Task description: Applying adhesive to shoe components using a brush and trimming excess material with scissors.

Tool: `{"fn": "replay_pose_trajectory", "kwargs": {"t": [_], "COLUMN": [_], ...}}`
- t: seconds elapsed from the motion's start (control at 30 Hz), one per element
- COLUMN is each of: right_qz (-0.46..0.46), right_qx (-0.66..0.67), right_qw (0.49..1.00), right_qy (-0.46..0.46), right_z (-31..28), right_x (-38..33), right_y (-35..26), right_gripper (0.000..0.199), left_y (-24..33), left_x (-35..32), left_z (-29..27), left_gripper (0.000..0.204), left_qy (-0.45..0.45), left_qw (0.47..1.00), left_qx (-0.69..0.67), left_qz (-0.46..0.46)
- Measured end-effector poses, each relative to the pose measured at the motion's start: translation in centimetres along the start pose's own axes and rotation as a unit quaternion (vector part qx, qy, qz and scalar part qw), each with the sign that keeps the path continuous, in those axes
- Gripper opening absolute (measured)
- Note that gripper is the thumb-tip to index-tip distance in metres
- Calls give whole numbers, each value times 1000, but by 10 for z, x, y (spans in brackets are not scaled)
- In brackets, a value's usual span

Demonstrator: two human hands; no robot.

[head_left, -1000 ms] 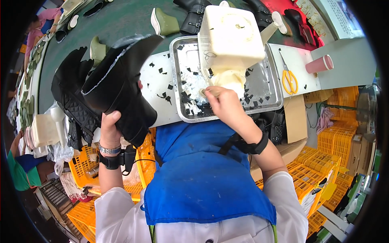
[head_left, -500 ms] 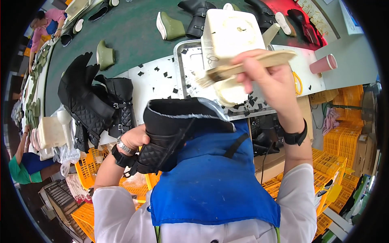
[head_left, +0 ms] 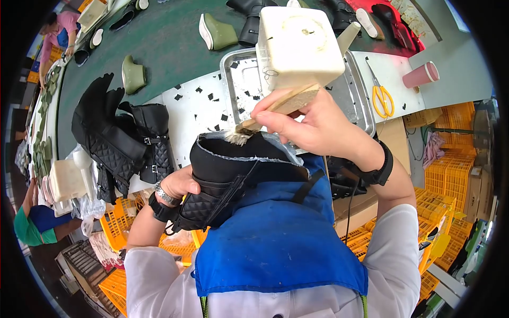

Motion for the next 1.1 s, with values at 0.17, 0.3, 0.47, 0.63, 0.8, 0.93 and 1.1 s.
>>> {"fn": "replay_pose_trajectory", "kwargs": {"t": [0.17, 0.3, 0.47, 0.63, 0.8, 0.93, 1.1], "right_qz": [36, 77, 45, -62, -99, -32, -51], "right_qx": [-53, -81, -193, -143, -81, 63, 83], "right_qw": [998, 994, 980, 988, 992, 997, 988], "right_qy": [-5, -10, -16, -2, 7, 27, 119], "right_z": [-9, -15, -14, 2, 6, -2, -33], "right_x": [-9, -11, -7, 4, 5, 7, -1], "right_y": [7, 9, 8, -6, -4, -3, -11], "right_gripper": [12, 14, 20, 17, 14, 16, 25], "left_y": [-10, -3, -6, -9, -5, -5, -4], "left_x": [1, 2, 3, 2, 2, 2, -23], "left_z": [-8, -5, -3, -7, 0, 0, -21], "left_gripper": [89, 87, 90, 91, 90, 88, 88], "left_qy": [-45, -43, -44, -38, -44, -69, 11], "left_qw": [999, 999, 999, 999, 998, 996, 998], "left_qx": [-20, -3, -5, 1, -35, -60, -25], "left_qz": [-17, 16, -8, -15, 13, 22, 58]}}
Point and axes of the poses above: each hand's wrist, its own x-axis towards the middle knuckle, its own z-axis out of the palm, y = z × x, the point moved 5 cm from there along x, towards the middle knuckle, and after that the axes turned 9 degrees about -y, right-handed, at the moved point
